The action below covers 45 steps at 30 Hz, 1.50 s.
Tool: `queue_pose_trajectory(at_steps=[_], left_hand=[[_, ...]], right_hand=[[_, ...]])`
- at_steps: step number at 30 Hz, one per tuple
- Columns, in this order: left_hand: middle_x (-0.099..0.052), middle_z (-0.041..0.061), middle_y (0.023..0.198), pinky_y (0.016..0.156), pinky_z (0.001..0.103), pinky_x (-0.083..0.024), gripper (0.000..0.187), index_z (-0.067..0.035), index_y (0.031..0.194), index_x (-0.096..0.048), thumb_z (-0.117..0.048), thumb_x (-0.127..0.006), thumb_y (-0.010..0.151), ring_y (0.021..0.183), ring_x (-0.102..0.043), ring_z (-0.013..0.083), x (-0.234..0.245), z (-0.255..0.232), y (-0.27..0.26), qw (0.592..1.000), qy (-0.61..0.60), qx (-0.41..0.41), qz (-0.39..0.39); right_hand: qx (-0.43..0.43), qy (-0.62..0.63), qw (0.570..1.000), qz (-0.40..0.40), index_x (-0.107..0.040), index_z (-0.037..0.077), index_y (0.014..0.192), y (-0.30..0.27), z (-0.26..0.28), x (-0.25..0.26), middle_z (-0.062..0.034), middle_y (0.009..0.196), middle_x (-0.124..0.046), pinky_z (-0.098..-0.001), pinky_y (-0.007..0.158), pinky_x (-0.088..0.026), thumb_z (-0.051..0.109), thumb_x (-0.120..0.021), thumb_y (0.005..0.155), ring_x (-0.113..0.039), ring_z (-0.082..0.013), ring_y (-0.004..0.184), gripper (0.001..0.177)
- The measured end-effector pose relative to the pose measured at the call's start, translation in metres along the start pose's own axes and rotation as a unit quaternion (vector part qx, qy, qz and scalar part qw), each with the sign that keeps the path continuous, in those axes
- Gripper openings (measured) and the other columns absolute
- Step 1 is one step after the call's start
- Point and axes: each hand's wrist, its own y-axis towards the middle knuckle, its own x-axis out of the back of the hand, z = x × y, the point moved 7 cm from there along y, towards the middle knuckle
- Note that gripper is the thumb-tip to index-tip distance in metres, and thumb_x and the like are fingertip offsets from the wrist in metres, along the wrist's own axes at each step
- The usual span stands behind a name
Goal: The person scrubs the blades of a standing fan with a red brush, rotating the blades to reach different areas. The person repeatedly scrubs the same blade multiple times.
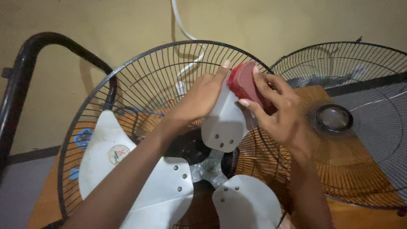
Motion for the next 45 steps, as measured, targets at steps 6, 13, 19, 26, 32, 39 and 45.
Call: queue_pose_trajectory(at_steps=[6, 13, 19, 26, 32, 39, 45], left_hand=[[-0.066, 0.032, 0.074, 0.081, 0.053, -0.048, 0.081, 0.008, 0.076, -0.068, -0.054, -0.025, 0.106, 0.079, -0.066, 0.0474, 0.018, -0.003, -0.015, 0.997, -0.009, 0.050, -0.061], [-0.061, 0.033, 0.067, 0.077, 0.055, -0.047, 0.080, 0.009, 0.070, -0.064, -0.053, -0.027, 0.106, 0.072, -0.064, 0.0492, 0.025, -0.013, -0.024, 0.995, -0.010, 0.046, -0.087], [-0.060, 0.033, 0.070, 0.075, 0.056, -0.045, 0.075, 0.007, 0.075, -0.064, -0.050, -0.028, 0.107, 0.075, -0.063, 0.0499, 0.027, -0.023, -0.025, 0.996, 0.016, 0.000, -0.091], [-0.061, 0.032, 0.068, 0.076, 0.054, -0.047, 0.076, 0.007, 0.074, -0.064, -0.050, -0.026, 0.107, 0.074, -0.063, 0.0486, 0.027, -0.021, -0.029, 0.997, 0.006, 0.025, -0.077], [-0.061, 0.033, 0.068, 0.078, 0.053, -0.048, 0.080, 0.010, 0.073, -0.063, -0.053, -0.027, 0.106, 0.073, -0.065, 0.0481, 0.026, -0.022, -0.024, 0.996, 0.002, 0.051, -0.075], [-0.062, 0.033, 0.068, 0.078, 0.052, -0.049, 0.080, 0.008, 0.074, -0.065, -0.055, -0.027, 0.105, 0.073, -0.066, 0.0474, 0.023, -0.021, -0.024, 0.995, -0.004, 0.075, -0.067], [-0.064, 0.036, 0.079, 0.085, 0.054, -0.046, 0.079, 0.008, 0.079, -0.067, -0.054, -0.026, 0.106, 0.085, -0.064, 0.0516, 0.023, -0.016, -0.022, 0.995, 0.022, 0.070, -0.073]], right_hand=[[-0.042, -0.022, 0.999, 0.002, -0.058, 0.006, 0.150, -0.007, -0.005, -0.009, -0.0224, 0.130, -0.065, -0.0374, 0.085, -0.060, 0.024, -0.082, 0.092, -0.070, -0.0305, 0.106, 0.065], [0.002, -0.012, 0.999, 0.040, -0.062, 0.006, 0.143, -0.008, 0.009, -0.011, -0.0222, 0.125, -0.069, -0.0371, 0.082, -0.059, 0.024, -0.086, 0.083, -0.071, -0.0300, 0.102, 0.067], [0.026, -0.025, 0.998, -0.044, -0.057, 0.001, 0.145, -0.014, 0.020, -0.006, -0.0220, 0.132, -0.068, -0.0402, 0.095, -0.056, 0.019, -0.085, 0.090, -0.069, -0.0317, 0.113, 0.064], [-0.016, 0.022, 0.999, -0.025, -0.057, 0.002, 0.147, -0.017, 0.011, -0.012, -0.0220, 0.134, -0.067, -0.0378, 0.096, -0.057, 0.018, -0.082, 0.091, -0.070, -0.0325, 0.115, 0.063], [-0.031, -0.012, 0.999, -0.011, -0.058, 0.003, 0.146, -0.014, 0.009, -0.009, -0.0219, 0.128, -0.068, -0.0371, 0.090, -0.058, 0.021, -0.084, 0.088, -0.071, -0.0306, 0.109, 0.066], [-0.139, 0.044, 0.989, -0.017, -0.055, 0.003, 0.147, -0.012, 0.001, -0.004, -0.0179, 0.118, -0.071, -0.0324, 0.083, -0.060, 0.025, -0.081, 0.093, -0.074, -0.0220, 0.100, 0.064], [-0.087, 0.060, 0.994, -0.029, -0.057, 0.000, 0.148, -0.008, 0.007, -0.012, -0.0191, 0.116, -0.071, -0.0344, 0.086, -0.058, 0.022, -0.083, 0.094, -0.072, -0.0235, 0.100, 0.064]])
